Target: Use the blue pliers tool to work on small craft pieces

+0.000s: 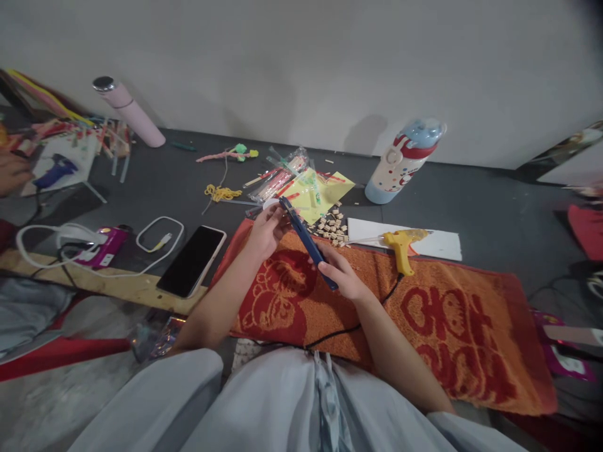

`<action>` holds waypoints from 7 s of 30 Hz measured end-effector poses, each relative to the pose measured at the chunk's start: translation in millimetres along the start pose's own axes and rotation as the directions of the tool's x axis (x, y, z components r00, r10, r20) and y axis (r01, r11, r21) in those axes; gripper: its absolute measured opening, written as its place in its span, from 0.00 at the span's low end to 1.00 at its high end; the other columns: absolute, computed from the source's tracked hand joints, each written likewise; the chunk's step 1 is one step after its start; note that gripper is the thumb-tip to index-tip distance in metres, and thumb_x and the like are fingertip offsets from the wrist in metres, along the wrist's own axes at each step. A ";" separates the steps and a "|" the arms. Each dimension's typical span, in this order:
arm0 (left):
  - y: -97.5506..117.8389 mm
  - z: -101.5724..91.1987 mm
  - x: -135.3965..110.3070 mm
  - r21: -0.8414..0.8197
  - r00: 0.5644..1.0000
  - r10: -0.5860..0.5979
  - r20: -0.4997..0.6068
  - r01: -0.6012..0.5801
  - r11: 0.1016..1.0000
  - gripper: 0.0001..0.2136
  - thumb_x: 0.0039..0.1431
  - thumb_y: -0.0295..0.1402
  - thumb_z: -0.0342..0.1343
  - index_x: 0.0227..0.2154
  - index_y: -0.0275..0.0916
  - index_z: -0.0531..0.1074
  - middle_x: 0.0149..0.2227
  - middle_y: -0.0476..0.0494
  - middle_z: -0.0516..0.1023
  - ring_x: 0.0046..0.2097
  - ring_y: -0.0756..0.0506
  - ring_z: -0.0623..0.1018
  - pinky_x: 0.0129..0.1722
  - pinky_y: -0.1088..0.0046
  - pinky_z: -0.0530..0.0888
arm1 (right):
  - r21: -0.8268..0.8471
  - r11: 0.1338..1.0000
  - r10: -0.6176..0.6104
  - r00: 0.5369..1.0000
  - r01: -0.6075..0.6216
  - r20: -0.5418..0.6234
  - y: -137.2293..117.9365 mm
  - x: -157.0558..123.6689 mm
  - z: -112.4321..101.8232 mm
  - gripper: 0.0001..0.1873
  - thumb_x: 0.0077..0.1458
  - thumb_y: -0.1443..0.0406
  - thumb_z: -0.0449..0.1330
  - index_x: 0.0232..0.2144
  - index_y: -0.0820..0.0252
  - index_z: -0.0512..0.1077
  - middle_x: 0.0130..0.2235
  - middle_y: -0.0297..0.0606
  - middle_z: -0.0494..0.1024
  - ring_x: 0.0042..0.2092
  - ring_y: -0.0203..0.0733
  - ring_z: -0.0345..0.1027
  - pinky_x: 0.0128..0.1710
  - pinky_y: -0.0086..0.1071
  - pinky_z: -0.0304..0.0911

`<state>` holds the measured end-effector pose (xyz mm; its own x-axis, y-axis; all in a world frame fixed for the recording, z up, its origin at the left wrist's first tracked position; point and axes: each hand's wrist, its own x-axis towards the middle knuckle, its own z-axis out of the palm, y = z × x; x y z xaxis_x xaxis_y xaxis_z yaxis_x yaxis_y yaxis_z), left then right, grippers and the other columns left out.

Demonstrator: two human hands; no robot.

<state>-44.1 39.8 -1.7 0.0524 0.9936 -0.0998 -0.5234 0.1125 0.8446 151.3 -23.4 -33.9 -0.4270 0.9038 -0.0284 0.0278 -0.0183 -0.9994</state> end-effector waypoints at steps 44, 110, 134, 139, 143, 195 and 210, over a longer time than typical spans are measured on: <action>35.3 -39.4 -1.1 0.606 0.961 -0.024 0.274 -0.154 0.780 0.18 0.50 0.48 0.61 0.18 0.37 0.75 0.14 0.48 0.67 0.17 0.52 0.66 0.19 0.75 0.64 | -0.268 0.951 -0.150 0.988 0.155 0.040 -1.4 -0.2 -6.8 0.39 0.50 0.46 0.59 0.60 0.57 0.61 0.58 0.47 0.69 0.59 0.58 0.62 0.59 0.50 0.56; 34.7 -33.4 -1.6 0.907 0.900 0.222 0.376 -0.407 0.110 0.10 0.55 0.28 0.50 0.23 0.37 0.74 0.25 0.44 0.76 0.32 0.48 0.75 0.33 0.75 0.67 | -0.199 0.977 -0.082 0.996 0.076 -0.026 4.9 4.2 -3.9 0.33 0.55 0.45 0.54 0.54 0.59 0.68 0.52 0.46 0.75 0.53 0.53 0.67 0.56 0.47 0.58; -28.1 22.8 -26.0 0.548 0.930 -0.127 0.345 -0.090 0.831 0.24 0.47 0.49 0.62 0.41 0.37 0.68 0.38 0.42 0.76 0.42 0.42 0.76 0.43 0.64 0.74 | -0.023 0.997 -0.075 0.976 0.072 -0.203 6.2 6.0 9.4 0.32 0.55 0.43 0.52 0.52 0.57 0.68 0.40 0.41 0.76 0.38 0.45 0.69 0.42 0.40 0.66; -42.1 25.1 -29.4 0.427 0.949 -0.059 0.311 -0.084 0.900 0.24 0.50 0.47 0.61 0.44 0.37 0.65 0.45 0.38 0.74 0.48 0.40 0.74 0.49 0.61 0.71 | -0.071 0.987 -0.152 0.973 0.141 -0.174 8.2 7.2 10.1 0.29 0.58 0.45 0.50 0.53 0.56 0.68 0.52 0.43 0.73 0.55 0.50 0.65 0.57 0.45 0.57; -47.2 25.1 -30.9 0.361 0.952 -0.029 0.304 -0.087 0.929 0.24 0.49 0.45 0.64 0.43 0.38 0.63 0.45 0.39 0.74 0.48 0.41 0.75 0.49 0.62 0.71 | -0.091 0.983 -0.170 0.970 0.156 -0.174 9.8 6.5 10.0 0.28 0.59 0.47 0.50 0.54 0.57 0.68 0.56 0.44 0.71 0.58 0.50 0.62 0.60 0.46 0.54; 13.0 5.2 -9.9 0.176 0.997 0.067 0.037 -0.072 0.982 0.27 0.44 0.47 0.66 0.44 0.36 0.71 0.38 0.40 0.81 0.42 0.41 0.81 0.38 0.68 0.78 | 0.044 0.999 0.014 0.998 -0.011 -0.066 0.0 0.4 10.1 0.41 0.44 0.40 0.60 0.54 0.56 0.68 0.57 0.45 0.71 0.58 0.55 0.64 0.60 0.50 0.55; 13.5 5.7 -9.6 0.213 0.998 0.070 -0.003 -0.068 0.975 0.28 0.38 0.49 0.68 0.39 0.37 0.71 0.34 0.43 0.81 0.39 0.41 0.82 0.34 0.70 0.79 | 0.068 0.996 -0.052 0.998 0.050 0.031 -2.3 0.0 9.1 0.39 0.48 0.41 0.58 0.56 0.56 0.67 0.53 0.44 0.74 0.52 0.53 0.69 0.53 0.47 0.63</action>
<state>-46.9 31.7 13.6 0.0132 0.9990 -0.0417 -0.3328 0.0437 0.9420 143.0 -27.3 -31.8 -0.4555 0.8899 0.0232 -0.0550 -0.0022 -0.9985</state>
